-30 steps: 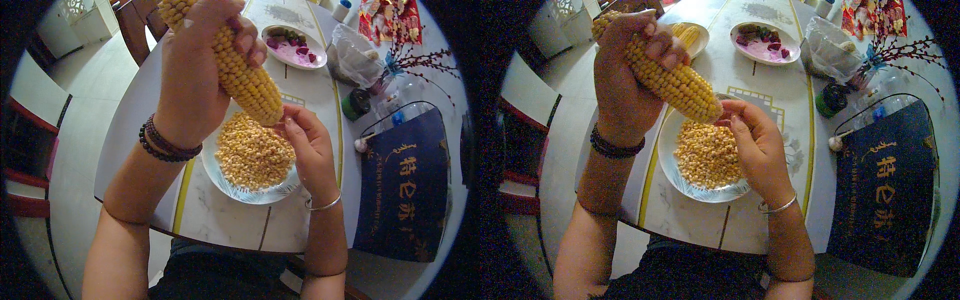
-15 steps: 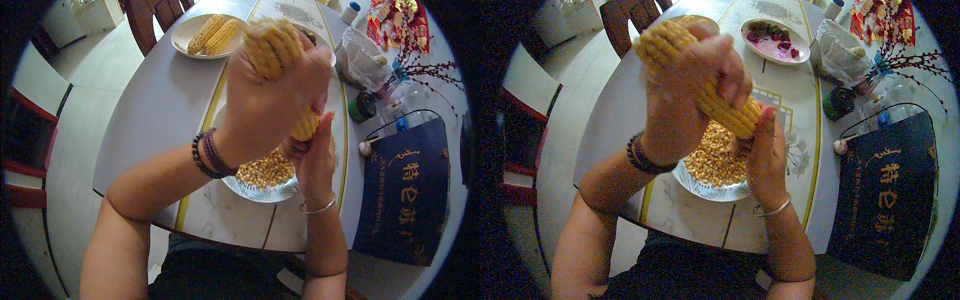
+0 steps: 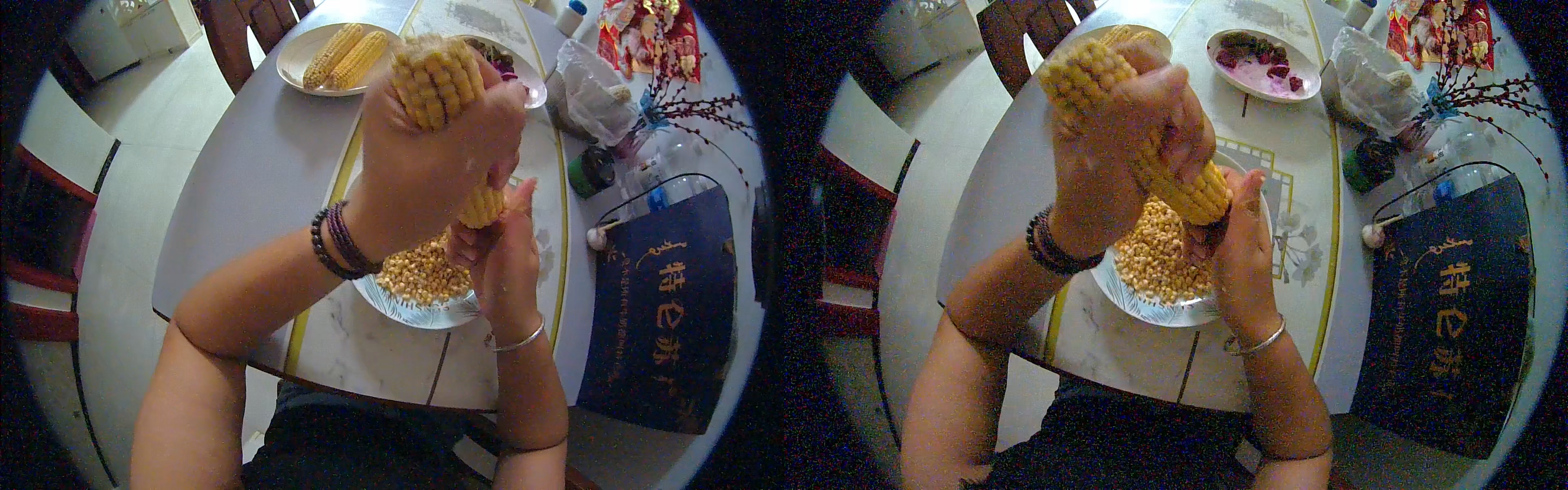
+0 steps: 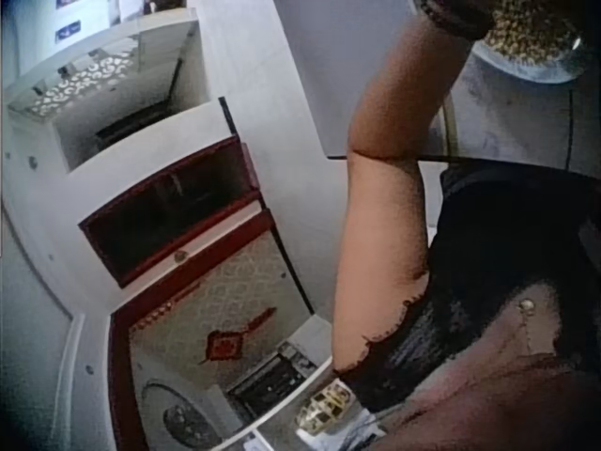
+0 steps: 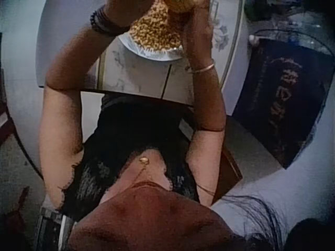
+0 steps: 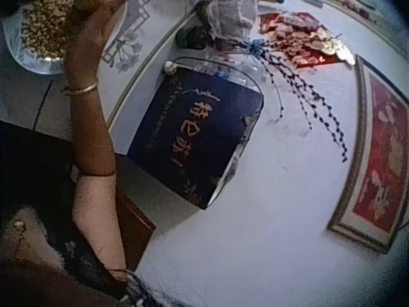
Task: The person sits at a dining table and manually removes corn kernels from the cob by hand. They hold a corn cob over a white bowl and pull the kernels off one by one, allowing them to fall into the bowl. The person continues this repetitive process, handling multiple cobs and accumulating a pile of loose kernels.
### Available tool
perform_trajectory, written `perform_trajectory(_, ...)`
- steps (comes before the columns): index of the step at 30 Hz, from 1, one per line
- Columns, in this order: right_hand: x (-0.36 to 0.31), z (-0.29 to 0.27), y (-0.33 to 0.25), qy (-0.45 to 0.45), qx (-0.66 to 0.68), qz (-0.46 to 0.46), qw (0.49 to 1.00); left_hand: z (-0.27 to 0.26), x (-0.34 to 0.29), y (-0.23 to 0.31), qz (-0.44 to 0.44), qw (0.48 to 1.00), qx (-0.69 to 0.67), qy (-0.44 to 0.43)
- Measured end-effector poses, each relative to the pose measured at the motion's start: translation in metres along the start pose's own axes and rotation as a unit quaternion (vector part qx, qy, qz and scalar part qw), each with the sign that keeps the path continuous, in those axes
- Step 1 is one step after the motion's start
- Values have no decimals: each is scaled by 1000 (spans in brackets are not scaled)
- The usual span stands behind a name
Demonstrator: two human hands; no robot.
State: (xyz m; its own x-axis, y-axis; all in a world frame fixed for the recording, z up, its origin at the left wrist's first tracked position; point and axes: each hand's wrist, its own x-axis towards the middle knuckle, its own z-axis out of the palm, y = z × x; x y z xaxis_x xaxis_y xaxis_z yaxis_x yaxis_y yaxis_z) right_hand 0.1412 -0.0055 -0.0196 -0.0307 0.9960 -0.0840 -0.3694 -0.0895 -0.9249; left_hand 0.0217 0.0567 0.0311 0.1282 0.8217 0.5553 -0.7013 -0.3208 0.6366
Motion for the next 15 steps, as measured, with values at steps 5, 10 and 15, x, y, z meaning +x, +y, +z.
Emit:
perform_trajectory(5,-3,0,6,79,-24,20,996,12,-19,4,-62,996,21,58)
perform_trajectory(10,-10,4,14,56,8,-37,998,7,-16,11,55,978,178,-91)
perform_trajectory(15,-13,-12,21,-42,-68,-65,995,3,-15,17,116,964,145,-192)
